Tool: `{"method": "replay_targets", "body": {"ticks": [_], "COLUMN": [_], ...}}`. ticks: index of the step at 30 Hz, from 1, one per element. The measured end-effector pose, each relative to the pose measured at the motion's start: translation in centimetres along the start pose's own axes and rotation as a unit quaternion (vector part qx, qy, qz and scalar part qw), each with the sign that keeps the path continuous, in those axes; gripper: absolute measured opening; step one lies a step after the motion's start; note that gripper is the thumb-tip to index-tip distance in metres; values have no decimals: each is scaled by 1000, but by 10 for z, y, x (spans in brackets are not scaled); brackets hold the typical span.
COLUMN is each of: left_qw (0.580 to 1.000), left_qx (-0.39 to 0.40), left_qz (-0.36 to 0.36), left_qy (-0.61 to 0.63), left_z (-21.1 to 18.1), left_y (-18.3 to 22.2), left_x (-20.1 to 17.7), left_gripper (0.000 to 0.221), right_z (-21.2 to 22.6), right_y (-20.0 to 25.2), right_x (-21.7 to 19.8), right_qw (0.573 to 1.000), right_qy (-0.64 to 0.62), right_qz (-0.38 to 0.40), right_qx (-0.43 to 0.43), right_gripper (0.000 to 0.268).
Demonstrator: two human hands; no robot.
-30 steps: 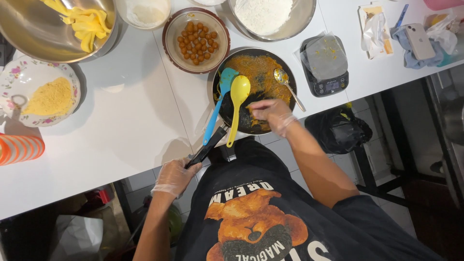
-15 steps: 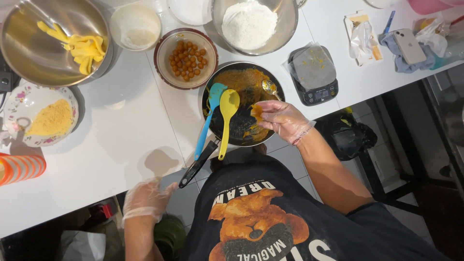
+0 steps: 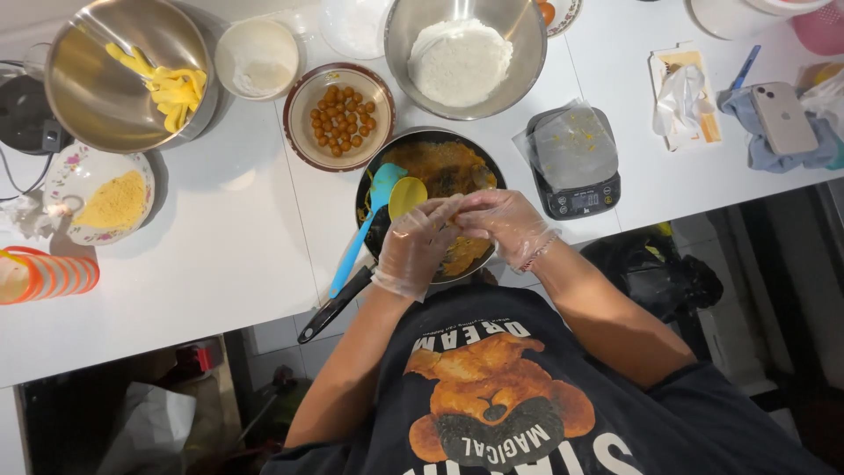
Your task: Shaping pineapple jam into small balls and wrapping them with dough to make pastries.
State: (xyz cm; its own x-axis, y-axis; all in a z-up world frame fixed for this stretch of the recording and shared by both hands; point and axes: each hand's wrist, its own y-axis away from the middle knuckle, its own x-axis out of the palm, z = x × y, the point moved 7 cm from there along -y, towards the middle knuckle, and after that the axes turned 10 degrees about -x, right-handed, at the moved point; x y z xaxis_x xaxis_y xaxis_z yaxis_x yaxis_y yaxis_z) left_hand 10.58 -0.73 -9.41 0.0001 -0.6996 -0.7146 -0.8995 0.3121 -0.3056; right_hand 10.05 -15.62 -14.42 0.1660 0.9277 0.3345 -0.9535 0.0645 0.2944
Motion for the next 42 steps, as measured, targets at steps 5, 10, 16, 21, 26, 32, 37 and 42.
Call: {"method": "replay_targets", "body": {"ticks": [5,10,16,21,26,32,37,42], "left_qw": [991,989,945,945,940,943,946,958], "left_qx": [-55,-66,-154,-187,-256,-247,-234,-195], "left_qz": [85,29,10,28,14,51,72,94], "left_qy": [89,127,290,268,226,218,212,187], "left_z": [0,-22,-16,16,45,56,64,64], "left_y": [-10,-16,-21,-13,5,13,18,17], "left_x": [20,21,8,8,14,16,21,22], "left_gripper": [42,20,15,15,16,20,21,21], "right_z": [-19,-7,23,110,121,73,84,124], "right_y": [-19,-26,-23,-17,-54,-103,-101,-76], "right_x": [-29,-36,-54,-101,-207,-261,-250,-228], "right_qw": [999,997,994,997,908,818,863,904], "right_qy": [22,50,-38,5,391,540,466,372], "right_qz": [31,63,73,64,-150,-198,-194,-204], "right_qx": [11,18,75,43,-14,-14,-39,-49], "right_gripper": [23,17,12,21,39,43,30,22]}}
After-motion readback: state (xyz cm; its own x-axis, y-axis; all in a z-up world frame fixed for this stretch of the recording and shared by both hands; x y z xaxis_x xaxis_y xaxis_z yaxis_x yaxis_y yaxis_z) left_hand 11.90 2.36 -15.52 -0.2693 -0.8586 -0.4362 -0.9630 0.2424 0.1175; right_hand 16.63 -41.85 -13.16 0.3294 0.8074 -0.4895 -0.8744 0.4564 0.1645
